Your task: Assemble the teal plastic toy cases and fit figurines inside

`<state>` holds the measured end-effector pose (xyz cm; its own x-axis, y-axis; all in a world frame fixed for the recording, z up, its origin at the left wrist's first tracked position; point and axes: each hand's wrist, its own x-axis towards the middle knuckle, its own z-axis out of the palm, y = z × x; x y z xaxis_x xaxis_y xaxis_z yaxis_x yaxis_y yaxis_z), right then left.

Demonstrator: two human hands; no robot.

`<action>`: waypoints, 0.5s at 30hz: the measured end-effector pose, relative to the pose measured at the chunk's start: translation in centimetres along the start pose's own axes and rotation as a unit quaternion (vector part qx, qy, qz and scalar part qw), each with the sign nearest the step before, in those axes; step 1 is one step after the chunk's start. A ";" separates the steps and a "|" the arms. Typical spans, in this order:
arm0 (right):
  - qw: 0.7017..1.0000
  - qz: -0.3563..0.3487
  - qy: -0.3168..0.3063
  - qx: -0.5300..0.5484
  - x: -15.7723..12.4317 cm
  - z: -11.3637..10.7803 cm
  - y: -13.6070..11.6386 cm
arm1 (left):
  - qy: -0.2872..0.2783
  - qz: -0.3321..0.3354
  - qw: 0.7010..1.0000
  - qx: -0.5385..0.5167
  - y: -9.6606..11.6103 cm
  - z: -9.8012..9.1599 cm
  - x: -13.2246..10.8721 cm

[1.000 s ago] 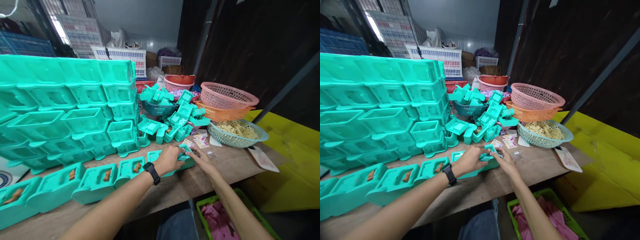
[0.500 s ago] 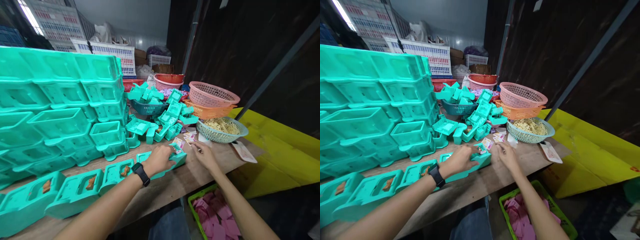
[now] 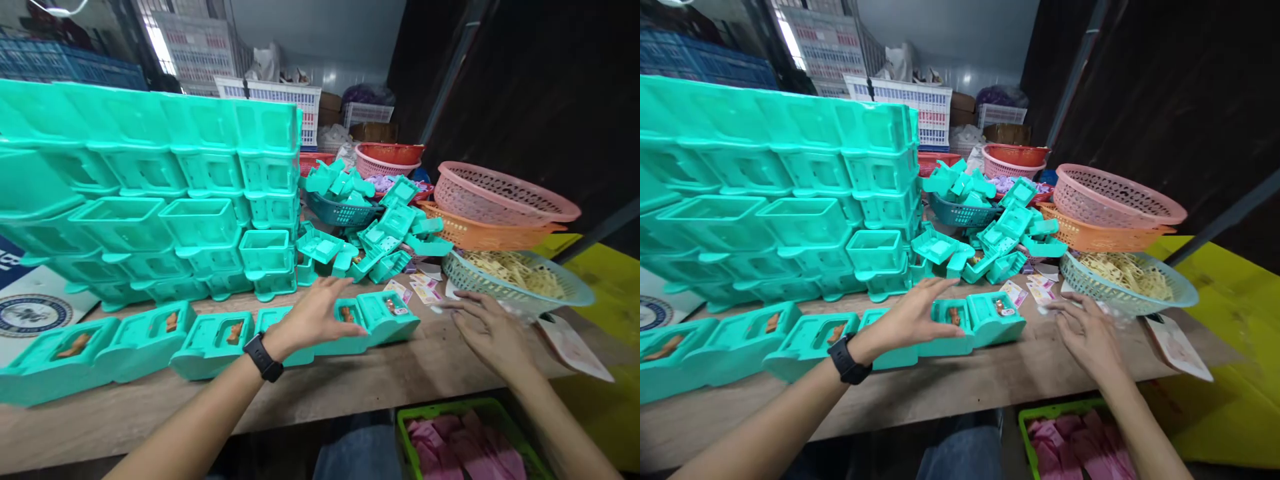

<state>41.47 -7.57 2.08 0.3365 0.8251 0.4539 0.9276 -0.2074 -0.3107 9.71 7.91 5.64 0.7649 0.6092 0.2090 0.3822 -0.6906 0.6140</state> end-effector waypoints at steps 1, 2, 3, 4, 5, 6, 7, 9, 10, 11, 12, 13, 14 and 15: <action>0.998 -0.034 -0.001 0.051 0.3 -0.5 -1.6 | -0.006 0.027 0.999 -0.022 0.3 0.2 -0.2; 0.991 -0.064 -0.013 0.114 0.6 -0.9 -3.4 | -0.011 0.056 0.997 -0.046 0.8 0.6 -0.4; 0.981 -0.080 -0.034 0.174 0.9 -1.0 -5.3 | -0.015 0.080 0.995 -0.064 1.2 0.9 -0.5; 0.969 -0.087 -0.063 0.225 1.1 -0.9 -7.1 | -0.016 0.091 0.993 -0.068 1.6 1.3 -0.6; 0.956 -0.089 -0.089 0.264 1.3 -0.6 -8.8 | -0.018 0.086 0.995 -0.056 2.0 1.7 -0.6; 0.946 -0.085 -0.105 0.295 1.3 -0.1 -10.2 | -0.023 0.064 0.997 -0.030 2.2 2.0 -0.6; 0.938 -0.079 -0.114 0.318 1.2 0.6 -11.4 | -0.031 0.030 0.999 0.005 2.3 2.2 -0.7; 0.931 -0.070 -0.112 0.339 0.8 1.9 -13.0 | -0.050 -0.044 0.995 0.069 2.2 2.4 -0.7; 0.933 -0.072 -0.104 0.337 0.5 2.4 -13.4 | -0.059 -0.067 0.992 0.089 2.0 2.3 -0.8; 0.937 -0.079 -0.095 0.327 0.2 2.9 -13.6 | -0.066 -0.078 0.990 0.101 1.8 2.2 -0.9; 0.942 -0.091 -0.087 0.311 -0.1 3.2 -13.7 | -0.068 -0.078 0.989 0.108 1.7 2.1 -1.0; 0.947 -0.105 -0.079 0.294 -0.2 3.4 -13.5 | -0.068 -0.074 0.989 0.112 1.5 1.9 -1.0; 0.950 -0.120 -0.074 0.277 -0.2 3.4 -13.3 | -0.067 -0.070 0.989 0.112 1.5 1.8 -1.2; 0.952 -0.135 -0.073 0.263 -0.1 3.4 -12.9 | -0.068 -0.069 0.989 0.111 1.5 1.7 -1.3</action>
<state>28.95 -3.23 3.23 0.0360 0.8833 0.4673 0.7539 0.2830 -0.5929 10.19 5.46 4.95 0.7543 0.6562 0.0207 0.5808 -0.6817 0.4448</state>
